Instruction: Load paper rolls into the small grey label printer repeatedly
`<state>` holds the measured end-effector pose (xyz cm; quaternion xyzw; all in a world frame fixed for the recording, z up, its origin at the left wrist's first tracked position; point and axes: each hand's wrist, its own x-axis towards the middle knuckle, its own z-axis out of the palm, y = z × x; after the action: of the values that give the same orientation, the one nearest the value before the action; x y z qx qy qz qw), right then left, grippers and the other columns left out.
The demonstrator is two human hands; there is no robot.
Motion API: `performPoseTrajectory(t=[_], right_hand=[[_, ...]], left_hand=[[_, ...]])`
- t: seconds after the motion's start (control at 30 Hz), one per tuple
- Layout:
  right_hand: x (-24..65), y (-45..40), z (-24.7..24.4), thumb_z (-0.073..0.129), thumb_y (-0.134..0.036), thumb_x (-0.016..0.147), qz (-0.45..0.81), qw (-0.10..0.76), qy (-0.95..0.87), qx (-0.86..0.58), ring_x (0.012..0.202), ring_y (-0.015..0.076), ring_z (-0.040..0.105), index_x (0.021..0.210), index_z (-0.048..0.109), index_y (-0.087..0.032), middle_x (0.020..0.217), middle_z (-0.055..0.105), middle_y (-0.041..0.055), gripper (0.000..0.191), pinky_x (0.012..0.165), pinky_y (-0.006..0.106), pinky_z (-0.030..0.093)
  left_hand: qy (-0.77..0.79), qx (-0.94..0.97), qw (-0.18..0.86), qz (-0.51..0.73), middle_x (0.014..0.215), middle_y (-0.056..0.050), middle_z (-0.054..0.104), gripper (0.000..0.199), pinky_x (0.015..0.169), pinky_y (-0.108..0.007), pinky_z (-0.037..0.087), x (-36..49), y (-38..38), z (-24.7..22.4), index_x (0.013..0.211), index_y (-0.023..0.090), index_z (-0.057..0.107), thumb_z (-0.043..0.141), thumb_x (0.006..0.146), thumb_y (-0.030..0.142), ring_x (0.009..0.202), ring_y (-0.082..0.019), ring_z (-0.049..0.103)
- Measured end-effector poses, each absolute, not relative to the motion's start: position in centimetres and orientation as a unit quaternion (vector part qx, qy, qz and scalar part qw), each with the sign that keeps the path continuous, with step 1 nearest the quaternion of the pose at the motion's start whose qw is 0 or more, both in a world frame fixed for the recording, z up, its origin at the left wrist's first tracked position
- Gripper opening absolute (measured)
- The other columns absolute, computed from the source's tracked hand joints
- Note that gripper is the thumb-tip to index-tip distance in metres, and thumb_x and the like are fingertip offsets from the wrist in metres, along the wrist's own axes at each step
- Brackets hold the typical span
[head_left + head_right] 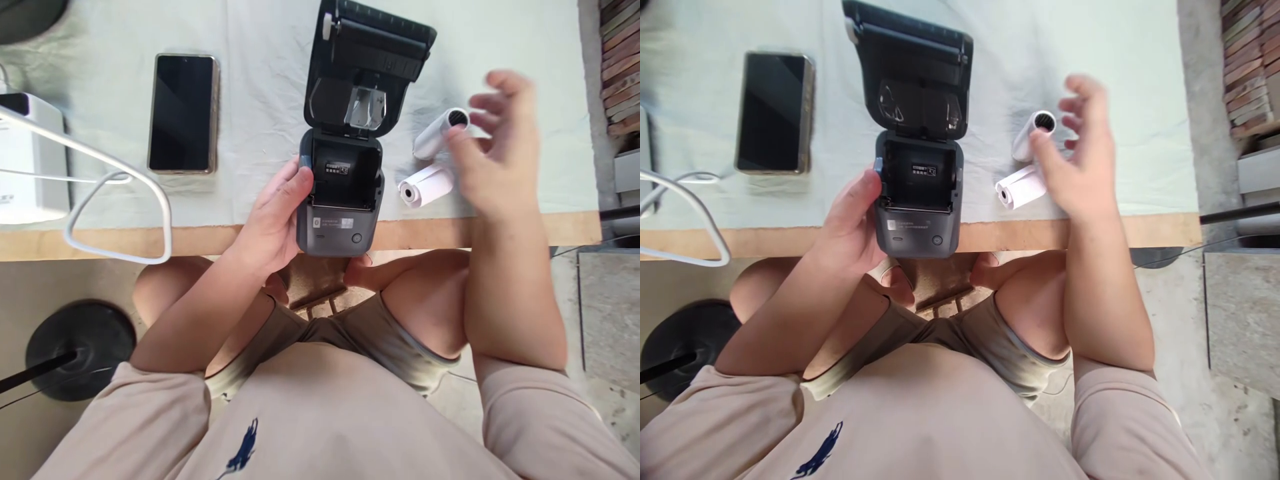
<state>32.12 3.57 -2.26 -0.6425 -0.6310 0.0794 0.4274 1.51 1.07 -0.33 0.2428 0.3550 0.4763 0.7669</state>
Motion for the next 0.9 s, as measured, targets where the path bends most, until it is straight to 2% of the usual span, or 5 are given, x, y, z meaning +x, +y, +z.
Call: performPoseTrajectory(t=[0.1, 0.2, 0.3, 0.57, 0.9], right_hand=[[32.2, 1.8, -0.1, 0.068, -0.028, 0.096, 0.034, 0.494, -0.670, -0.554, 0.094, 0.0291, 0.075, 0.116, 0.072, -0.028, 0.106, 0.075, 0.0107, 0.020, 0.077, 0.043, 0.055], [31.8, 0.0, 2.0, 0.068, -0.020, 0.095, 0.065, 0.312, -0.793, -0.519, 0.088, 0.0299, 0.077, 0.098, 0.073, -0.032, 0.096, 0.080, 0.0077, 0.013, 0.075, 0.045, 0.058], [31.3, -0.5, 2.6, 0.068, -0.020, 0.094, 0.082, 0.178, -0.840, -0.506, 0.097, 0.0348, 0.079, 0.105, 0.077, -0.032, 0.106, 0.085, 0.0082, 0.018, 0.086, 0.054, 0.064], [31.2, 0.7, 1.1, 0.074, -0.020, 0.087, 0.048, 0.088, -0.819, -0.565, 0.104, 0.0417, 0.077, 0.131, 0.079, -0.029, 0.123, 0.089, 0.0127, 0.045, 0.094, 0.063, 0.064], [29.3, 1.4, -1.0, 0.089, -0.046, 0.092, 0.343, 0.463, -0.626, -0.526, 0.086, 0.0199, 0.077, 0.135, 0.067, -0.037, 0.120, 0.080, 0.0031, 0.049, 0.055, 0.030, 0.059]], left_hand=[[0.346, 0.246, 0.773, 0.472, 0.103, -0.004, 0.086, 0.026, 0.124, -0.040, 0.064, 1.5, 1.0, -0.3, 0.107, 0.019, 0.082, 0.059, 0.116, 0.026, 0.154, -0.029, 0.072], [0.336, 0.257, 0.775, 0.469, 0.107, -0.005, 0.088, 0.022, 0.128, -0.043, 0.062, 1.4, 1.0, -0.3, 0.110, 0.020, 0.083, 0.064, 0.116, 0.029, 0.153, -0.030, 0.071], [0.336, 0.258, 0.771, 0.476, 0.108, -0.006, 0.087, 0.020, 0.132, -0.046, 0.059, 1.4, 1.0, -0.3, 0.111, 0.018, 0.083, 0.069, 0.113, 0.032, 0.152, -0.032, 0.071], [0.330, 0.257, 0.775, 0.473, 0.112, -0.006, 0.088, 0.021, 0.136, -0.047, 0.055, 1.4, 1.0, -0.5, 0.115, 0.018, 0.082, 0.066, 0.115, 0.032, 0.158, -0.032, 0.067], [0.329, 0.261, 0.776, 0.471, 0.105, -0.002, 0.086, 0.018, 0.105, -0.032, 0.071, 1.3, 1.3, -0.8, 0.109, 0.020, 0.082, 0.066, 0.113, 0.028, 0.127, -0.024, 0.085]])
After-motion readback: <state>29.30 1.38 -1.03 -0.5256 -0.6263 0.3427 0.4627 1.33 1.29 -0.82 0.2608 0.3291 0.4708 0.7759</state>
